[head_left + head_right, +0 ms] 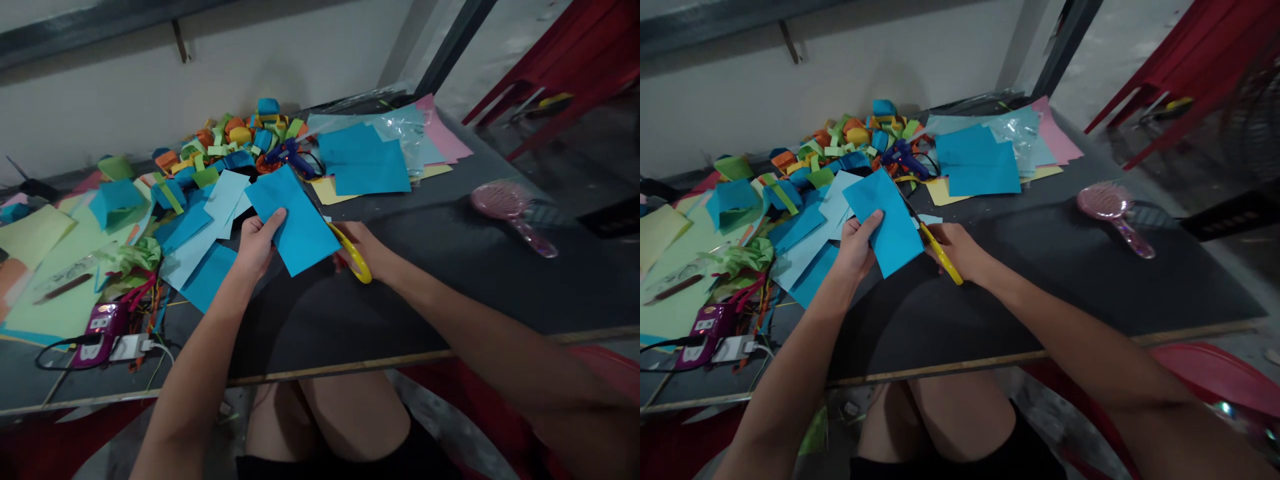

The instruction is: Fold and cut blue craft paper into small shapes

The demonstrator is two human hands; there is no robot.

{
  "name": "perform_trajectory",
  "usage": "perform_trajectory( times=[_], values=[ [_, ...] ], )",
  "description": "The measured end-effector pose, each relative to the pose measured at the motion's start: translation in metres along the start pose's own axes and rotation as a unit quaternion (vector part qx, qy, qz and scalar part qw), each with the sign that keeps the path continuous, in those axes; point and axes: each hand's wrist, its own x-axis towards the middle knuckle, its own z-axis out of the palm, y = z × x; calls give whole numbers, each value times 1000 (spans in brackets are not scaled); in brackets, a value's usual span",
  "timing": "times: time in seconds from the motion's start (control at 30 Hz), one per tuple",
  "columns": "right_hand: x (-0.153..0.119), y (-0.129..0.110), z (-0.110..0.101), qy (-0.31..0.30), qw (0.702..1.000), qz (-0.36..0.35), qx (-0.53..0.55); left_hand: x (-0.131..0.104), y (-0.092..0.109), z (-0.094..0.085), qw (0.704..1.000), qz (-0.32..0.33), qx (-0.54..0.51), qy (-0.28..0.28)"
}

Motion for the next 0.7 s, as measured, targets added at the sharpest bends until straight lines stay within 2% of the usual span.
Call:
perform_trajectory(
  times=[0.27, 0.4, 0.5, 0.7],
  values=[
    [5, 15, -4, 2, 997, -54, -63, 0, 0, 1, 1000, 3, -3, 9],
    [4, 15, -6, -1, 990, -96, -100, 1, -2, 1, 1000, 2, -3, 31],
    [3, 13, -7, -3, 986, -119, -118, 2, -3, 0, 1000, 6, -5, 27],
    [1, 5, -6, -1, 994, -64, -89, 0, -2, -1, 1000, -21, 19, 2]
  ],
)
